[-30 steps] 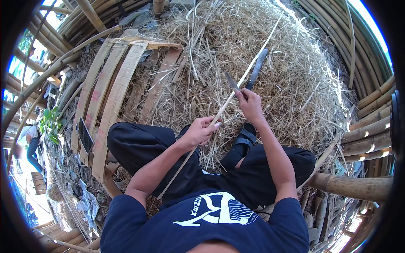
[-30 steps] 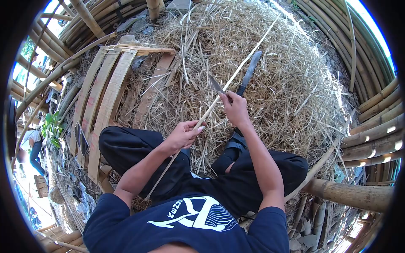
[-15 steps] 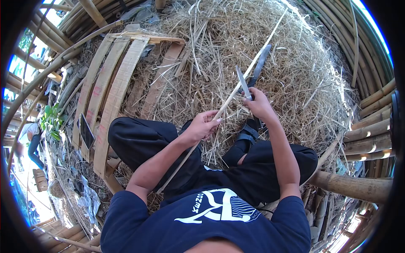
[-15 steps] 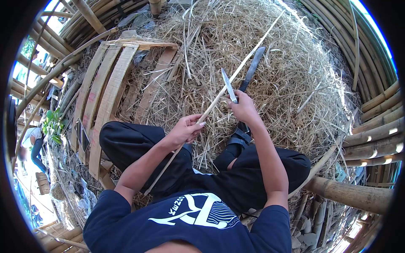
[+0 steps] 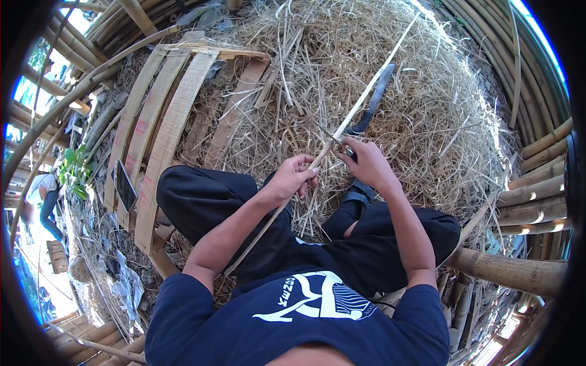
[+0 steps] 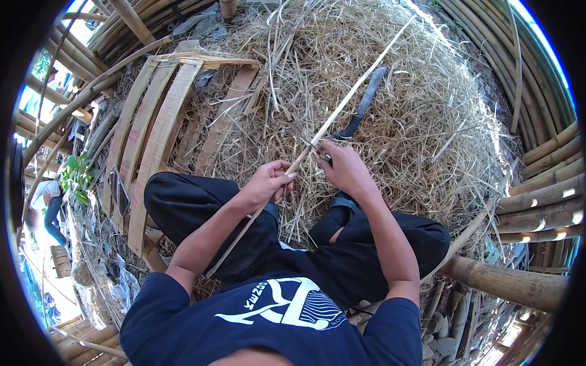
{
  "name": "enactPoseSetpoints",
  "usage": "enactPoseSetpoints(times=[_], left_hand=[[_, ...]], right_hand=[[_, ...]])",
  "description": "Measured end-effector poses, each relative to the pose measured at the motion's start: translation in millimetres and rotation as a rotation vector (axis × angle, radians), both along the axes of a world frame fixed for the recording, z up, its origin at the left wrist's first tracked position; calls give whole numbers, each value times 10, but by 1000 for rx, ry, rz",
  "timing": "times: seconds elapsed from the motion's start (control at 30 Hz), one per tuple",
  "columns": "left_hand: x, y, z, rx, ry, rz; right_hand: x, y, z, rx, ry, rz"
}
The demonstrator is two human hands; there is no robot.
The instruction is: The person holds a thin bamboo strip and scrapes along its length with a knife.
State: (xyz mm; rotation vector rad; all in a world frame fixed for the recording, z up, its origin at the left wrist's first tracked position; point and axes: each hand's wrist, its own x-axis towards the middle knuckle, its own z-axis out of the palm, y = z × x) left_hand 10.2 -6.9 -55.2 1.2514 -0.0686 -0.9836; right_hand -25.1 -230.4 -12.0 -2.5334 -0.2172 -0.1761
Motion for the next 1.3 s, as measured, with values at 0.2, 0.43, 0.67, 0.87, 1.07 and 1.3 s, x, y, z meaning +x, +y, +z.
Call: enactPoseSetpoints(times=[0.2,0.43,0.67,0.87,1.07,1.3], left_hand=[[8,-14,45,30,-8,-3],[14,-41,14,88,-11,-22],[11,-36,73,49,78,-41],[-4,-73,66,50,51,-41],[-51,-73,135,19,4,-73],[65,-115,121,122,-68,-38]], right_hand=[[49,30,147,-25,386,-204],[14,51,-239,-37,488,-279],[-59,262,-321,44,466,-163],[-33,339,-481,-23,534,-264],[-26,320,-693,-76,262,-257],[268,147,-841,-182,358,-313]])
